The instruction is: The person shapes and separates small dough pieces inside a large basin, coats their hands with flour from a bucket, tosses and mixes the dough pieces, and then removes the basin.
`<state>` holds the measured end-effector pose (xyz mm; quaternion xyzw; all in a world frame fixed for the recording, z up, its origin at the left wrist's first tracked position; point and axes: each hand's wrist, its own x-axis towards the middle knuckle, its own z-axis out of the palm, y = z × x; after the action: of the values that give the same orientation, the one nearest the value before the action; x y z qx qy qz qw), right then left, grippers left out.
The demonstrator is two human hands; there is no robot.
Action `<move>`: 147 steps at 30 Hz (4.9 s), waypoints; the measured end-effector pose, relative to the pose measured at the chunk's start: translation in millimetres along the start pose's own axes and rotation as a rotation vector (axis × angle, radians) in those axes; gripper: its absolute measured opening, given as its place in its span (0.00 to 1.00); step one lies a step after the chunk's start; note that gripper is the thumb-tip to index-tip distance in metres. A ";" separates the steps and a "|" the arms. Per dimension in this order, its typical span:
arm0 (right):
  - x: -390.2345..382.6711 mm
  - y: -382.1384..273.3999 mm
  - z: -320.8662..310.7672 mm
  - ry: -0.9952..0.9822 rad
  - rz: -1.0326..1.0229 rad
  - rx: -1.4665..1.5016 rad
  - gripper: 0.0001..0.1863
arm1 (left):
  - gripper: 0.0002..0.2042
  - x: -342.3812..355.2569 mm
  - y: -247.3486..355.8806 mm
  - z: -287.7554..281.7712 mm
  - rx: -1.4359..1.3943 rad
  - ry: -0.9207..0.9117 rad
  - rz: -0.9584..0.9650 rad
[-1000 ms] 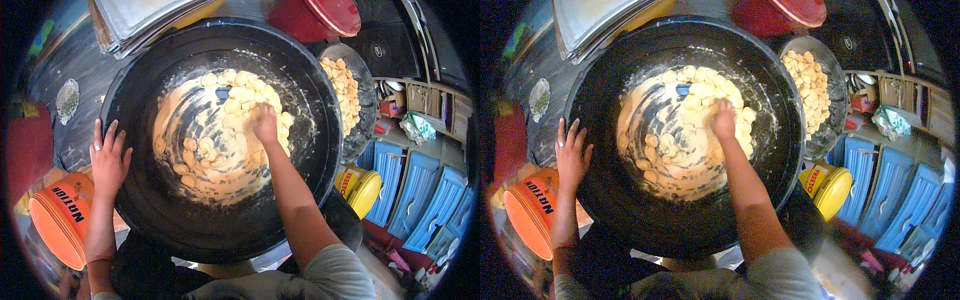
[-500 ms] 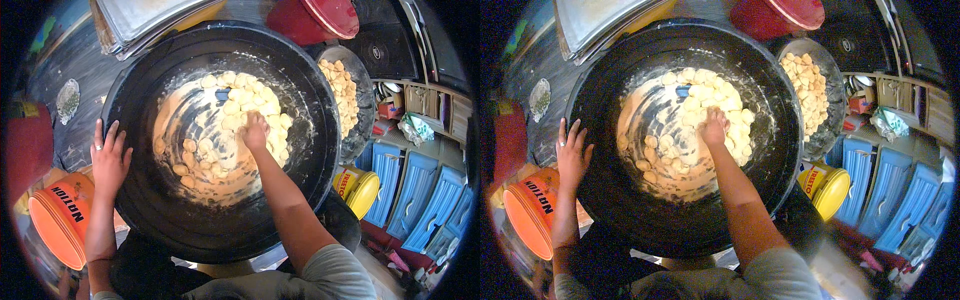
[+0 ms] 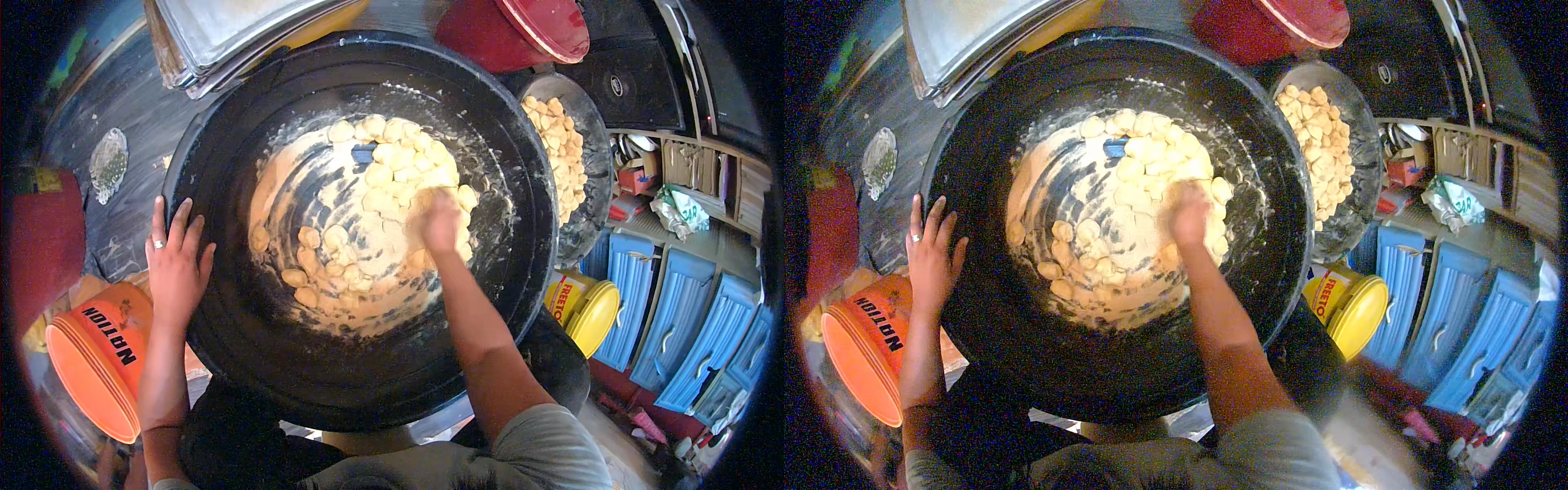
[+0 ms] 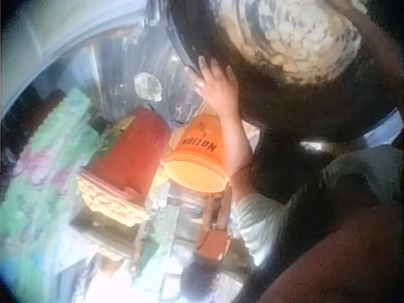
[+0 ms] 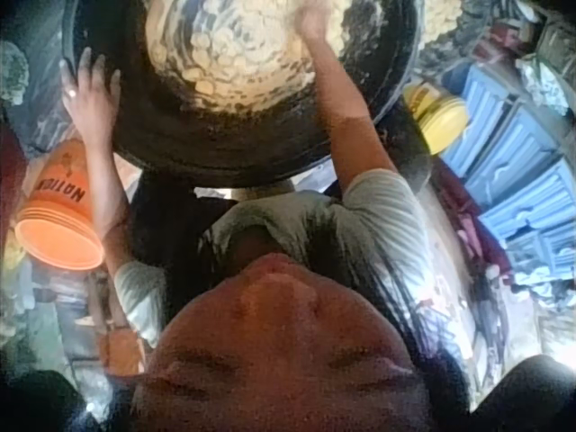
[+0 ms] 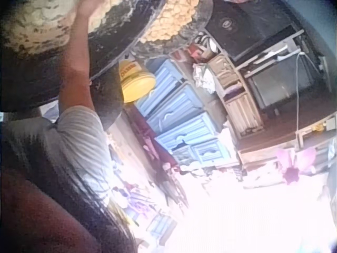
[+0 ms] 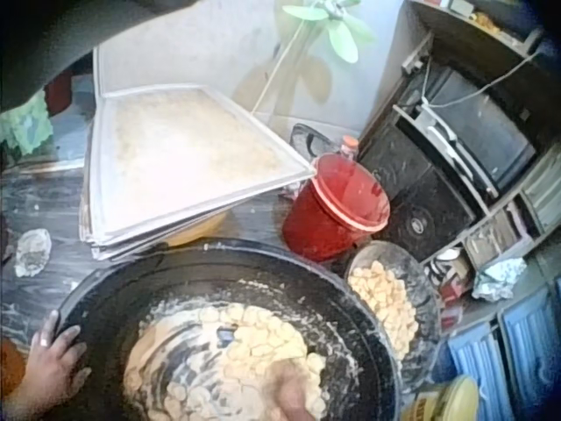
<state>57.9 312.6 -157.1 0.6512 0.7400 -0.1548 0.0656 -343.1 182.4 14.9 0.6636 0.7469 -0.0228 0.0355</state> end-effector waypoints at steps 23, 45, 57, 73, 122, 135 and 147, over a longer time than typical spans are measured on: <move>-20.1 26.4 -44.2 -0.108 0.107 0.445 0.15 | 0.17 1.4 2.6 0.5 -0.030 -0.036 -0.038; -75.0 -42.1 -21.2 -0.660 -0.025 0.500 0.24 | 0.17 -4.3 -4.2 2.3 -0.033 -0.013 -0.024; -8.8 31.0 -6.8 0.112 0.065 0.409 0.07 | 0.17 -0.8 -2.9 5.9 -0.027 -0.024 -0.015; 97.0 -1.1 -21.7 0.527 -0.072 0.145 0.26 | 0.17 4.4 5.3 3.7 -0.036 -0.038 -0.033; 28.6 -56.4 -40.9 -0.501 -0.491 0.392 0.32 | 0.35 89.1 -11.6 1.5 -0.239 -0.013 -0.334; 79.9 -58.7 -8.4 -0.122 -0.312 0.323 0.24 | 0.34 94.3 1.9 3.4 -0.118 -0.016 -0.406; 76.3 -232.1 39.9 -0.266 -0.273 0.126 0.49 | 0.34 96.1 -1.2 9.7 -0.105 -0.007 -0.404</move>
<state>-185.6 347.9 -184.2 0.5214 0.7952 -0.2929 0.1005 -355.3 276.6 -2.8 0.4974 0.8649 0.0070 0.0675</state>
